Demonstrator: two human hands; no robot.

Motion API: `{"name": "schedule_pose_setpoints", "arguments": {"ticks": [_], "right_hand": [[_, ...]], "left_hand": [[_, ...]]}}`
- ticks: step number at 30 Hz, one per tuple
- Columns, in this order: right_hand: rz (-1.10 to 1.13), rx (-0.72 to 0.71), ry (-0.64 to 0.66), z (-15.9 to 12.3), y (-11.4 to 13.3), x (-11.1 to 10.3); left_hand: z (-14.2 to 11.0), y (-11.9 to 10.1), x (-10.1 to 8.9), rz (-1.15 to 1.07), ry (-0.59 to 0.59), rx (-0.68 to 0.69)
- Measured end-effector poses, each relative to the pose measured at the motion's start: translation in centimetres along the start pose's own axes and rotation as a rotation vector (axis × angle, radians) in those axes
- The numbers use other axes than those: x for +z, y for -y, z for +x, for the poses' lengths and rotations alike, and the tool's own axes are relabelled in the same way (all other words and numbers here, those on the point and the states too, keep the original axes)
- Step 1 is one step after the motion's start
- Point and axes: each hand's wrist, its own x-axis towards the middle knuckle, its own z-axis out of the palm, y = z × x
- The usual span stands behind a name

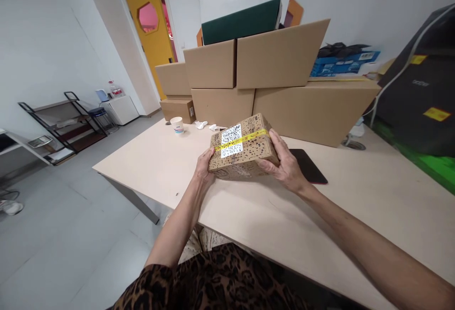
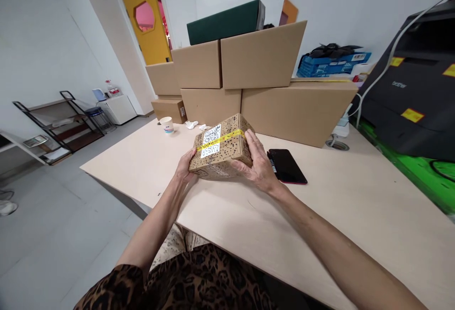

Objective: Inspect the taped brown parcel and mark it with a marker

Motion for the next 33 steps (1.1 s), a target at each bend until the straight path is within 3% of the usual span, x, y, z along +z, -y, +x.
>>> {"name": "schedule_pose_setpoints", "arguments": {"ticks": [4, 12, 16, 20, 29, 33], "right_hand": [[0.060, 0.097, -0.130, 0.2, 0.8, 0.1], [0.223, 0.371, -0.294, 1.1, 0.7, -1.1], [0.211, 0.368, -0.317, 1.1, 1.3, -0.9], [0.156, 0.277, -0.304, 0.6, 1.7, -0.1], [-0.072, -0.193, -0.106, 0.1, 0.4, 0.3], [-0.181, -0.274, -0.136, 0.0, 1.0, 0.4]], "left_hand": [[-0.6, 0.4, 0.5, 0.007, 0.011, -0.017], [-2.4, 0.3, 2.0, 0.064, 0.282, -0.005], [-2.5, 0.4, 2.1, 0.107, 0.216, 0.045], [-2.0, 0.4, 2.0, 0.083, 0.079, 0.057], [-1.1, 0.6, 1.3, 0.071, -0.141, 0.080], [-0.6, 0.6, 1.0, 0.054, -0.206, 0.098]]}}
